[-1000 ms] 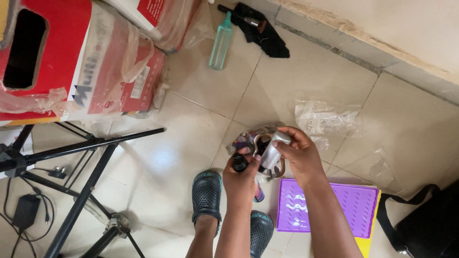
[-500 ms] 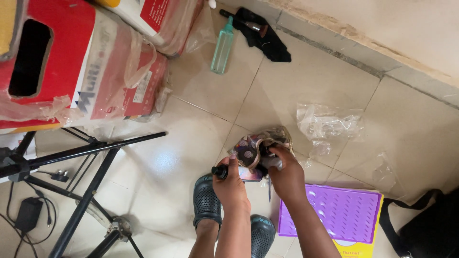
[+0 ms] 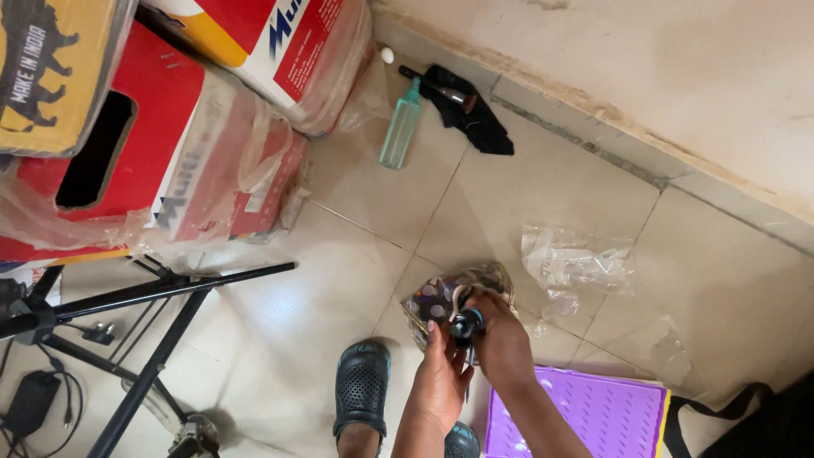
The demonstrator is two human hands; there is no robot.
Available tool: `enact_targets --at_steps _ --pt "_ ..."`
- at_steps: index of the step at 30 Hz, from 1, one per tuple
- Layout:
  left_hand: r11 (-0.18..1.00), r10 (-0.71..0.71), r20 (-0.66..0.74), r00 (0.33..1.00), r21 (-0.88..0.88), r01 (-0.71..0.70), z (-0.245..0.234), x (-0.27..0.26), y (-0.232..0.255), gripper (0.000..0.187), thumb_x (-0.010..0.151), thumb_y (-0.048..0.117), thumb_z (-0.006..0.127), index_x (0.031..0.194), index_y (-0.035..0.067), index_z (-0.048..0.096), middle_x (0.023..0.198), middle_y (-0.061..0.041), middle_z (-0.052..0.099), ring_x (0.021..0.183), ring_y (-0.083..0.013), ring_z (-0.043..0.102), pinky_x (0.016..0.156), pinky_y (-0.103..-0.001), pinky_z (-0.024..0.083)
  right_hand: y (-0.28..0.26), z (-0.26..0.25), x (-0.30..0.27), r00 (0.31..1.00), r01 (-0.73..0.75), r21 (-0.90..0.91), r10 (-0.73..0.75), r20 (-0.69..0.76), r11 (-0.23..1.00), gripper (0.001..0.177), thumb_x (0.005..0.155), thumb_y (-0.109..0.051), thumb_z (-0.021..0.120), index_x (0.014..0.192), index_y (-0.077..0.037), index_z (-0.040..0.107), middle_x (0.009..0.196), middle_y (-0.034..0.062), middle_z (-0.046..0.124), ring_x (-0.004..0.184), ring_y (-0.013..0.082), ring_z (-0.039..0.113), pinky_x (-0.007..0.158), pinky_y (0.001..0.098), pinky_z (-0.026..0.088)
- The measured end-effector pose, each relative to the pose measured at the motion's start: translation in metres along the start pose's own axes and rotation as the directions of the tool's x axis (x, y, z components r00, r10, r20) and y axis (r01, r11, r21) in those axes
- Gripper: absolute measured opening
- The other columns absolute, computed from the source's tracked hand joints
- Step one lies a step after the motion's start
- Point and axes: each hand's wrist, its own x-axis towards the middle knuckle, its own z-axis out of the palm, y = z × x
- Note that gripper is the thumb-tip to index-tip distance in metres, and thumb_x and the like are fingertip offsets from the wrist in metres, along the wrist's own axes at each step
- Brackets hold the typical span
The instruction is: The person gathers hair styling tools and accessories from the floor, including a curling iron, combs, and bottles, then places them into a small patterned bag. The person also picks up a spray bottle and a makeup brush before closing the bag.
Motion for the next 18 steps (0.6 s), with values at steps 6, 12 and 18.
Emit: enact_targets --at_steps 6,12,18 --pt "0.993 0.070 -0.294 0.953 -0.069 -0.095 0.000 0.015 0.004 0.088 0.087 0.072 0.050 0.159 0.022 0.038 0.159 -0.005 0.040 0.146 -0.0221 0.036 0.119 -0.047 0.025 0.019 0.026 -0.004 0.988 0.103 -0.282 -0.132 -0.085 0.954 0.059 0.073 0.008 0.064 0.130 -0.010 0.063 0.137 0.0131 0.059 0.126 0.0408 0.053 0.102 0.0459 0.047" --pt "0.976 0.126 -0.458 0.880 0.216 -0.027 0.008 0.015 0.017 0.076 0.092 0.058 0.050 0.155 0.016 0.043 0.161 -0.003 0.047 0.149 -0.0209 0.039 0.121 -0.042 0.025 0.034 0.040 0.026 0.998 0.053 -0.367 -0.040 0.043 0.929 0.052 0.074 0.004 0.065 0.126 -0.001 0.059 0.130 0.0216 0.061 0.121 0.0426 0.056 0.102 0.0472 0.046" --pt "0.923 0.210 -0.529 0.822 0.384 0.011 0.003 0.020 0.015 0.058 0.093 0.041 0.055 0.142 0.010 0.059 0.146 -0.010 0.062 0.135 -0.0221 0.056 0.112 -0.036 0.037 0.049 -0.001 0.008 0.987 -0.084 0.375 0.130 -0.097 0.923 0.033 0.090 0.003 0.051 0.116 -0.006 0.070 0.108 0.0145 0.077 0.100 0.0283 0.075 0.087 0.0408 0.058"
